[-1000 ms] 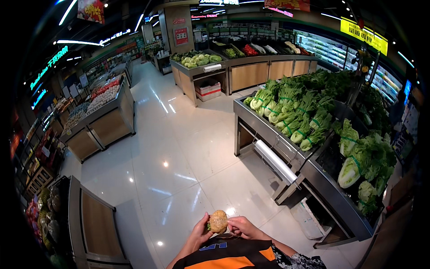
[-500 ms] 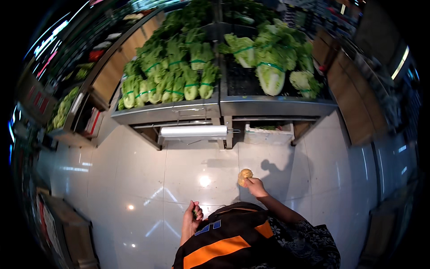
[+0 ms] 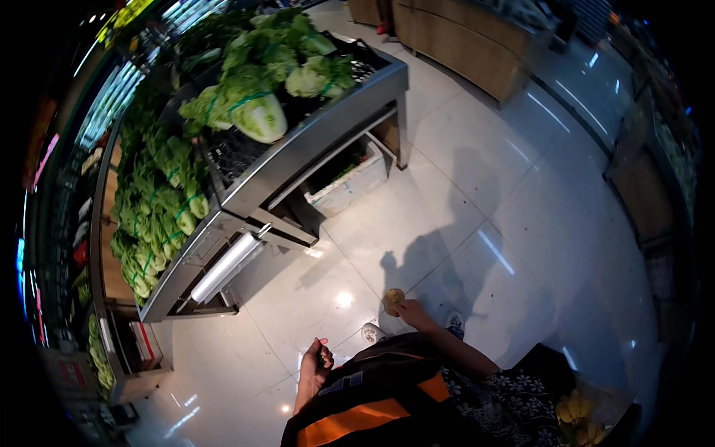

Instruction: The person rearranges cut watermelon pieces on a display, moves empty crates in a vegetable section, and handles a root vegetable from a bin.

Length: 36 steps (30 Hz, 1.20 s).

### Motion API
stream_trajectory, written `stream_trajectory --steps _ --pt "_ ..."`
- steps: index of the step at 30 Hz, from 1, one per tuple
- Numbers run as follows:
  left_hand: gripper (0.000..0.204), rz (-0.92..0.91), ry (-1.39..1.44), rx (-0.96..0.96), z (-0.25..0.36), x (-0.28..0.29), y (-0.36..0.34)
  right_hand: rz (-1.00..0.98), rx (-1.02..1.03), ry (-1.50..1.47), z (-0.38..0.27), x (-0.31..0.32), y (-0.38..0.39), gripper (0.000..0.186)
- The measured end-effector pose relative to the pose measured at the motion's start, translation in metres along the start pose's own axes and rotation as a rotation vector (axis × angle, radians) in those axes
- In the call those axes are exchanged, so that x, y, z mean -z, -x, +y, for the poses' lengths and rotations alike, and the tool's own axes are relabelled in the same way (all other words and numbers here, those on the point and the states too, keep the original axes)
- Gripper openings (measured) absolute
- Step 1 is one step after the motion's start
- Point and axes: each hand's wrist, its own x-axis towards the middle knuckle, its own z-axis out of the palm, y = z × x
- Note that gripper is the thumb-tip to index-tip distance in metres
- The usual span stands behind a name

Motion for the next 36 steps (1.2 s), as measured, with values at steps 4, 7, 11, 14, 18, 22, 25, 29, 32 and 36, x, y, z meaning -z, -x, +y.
stream_trajectory --steps 4,7,11,14,18,22,25,29,32,36 --pt "0.024 -0.011 -0.209 0.089 -0.048 -0.053 -0.005 -0.009 0.05 0.046 0.04 0.024 0.04 0.036" --pt "0.023 0.028 -0.416 0.104 -0.082 -0.115 -0.001 0.103 -0.081 0.072 0.08 0.056 0.061 0.035" --pt "0.022 -0.016 -0.585 0.146 -0.12 -0.174 0.0 0.277 -0.31 -0.026 0.135 0.108 0.083 0.031" --pt "0.022 -0.057 -0.693 0.163 -0.14 -0.2 -0.004 0.355 -0.343 0.018 0.178 0.146 0.1 0.03" --pt "0.023 -0.112 -0.742 0.177 -0.153 -0.224 -0.006 0.383 -0.439 0.061 0.23 0.172 0.121 0.034" --pt "0.024 -0.145 -0.775 0.133 -0.151 -0.227 -0.005 0.319 -0.514 0.164 0.244 0.18 0.138 0.032" --pt "0.023 -0.141 -0.713 0.105 -0.142 -0.219 -0.007 0.193 -0.412 0.287 0.241 0.18 0.138 0.032" --pt "0.023 -0.12 -0.651 0.08 -0.123 -0.211 -0.009 0.205 -0.366 0.273 0.223 0.164 0.117 0.032" --pt "0.022 -0.076 -0.606 0.095 -0.103 -0.197 -0.012 0.157 -0.317 0.24 0.204 0.143 0.089 0.032" --pt "0.02 -0.106 -0.517 0.139 -0.063 -0.167 -0.035 0.112 -0.244 0.316 0.228 0.067 0.028 0.032"
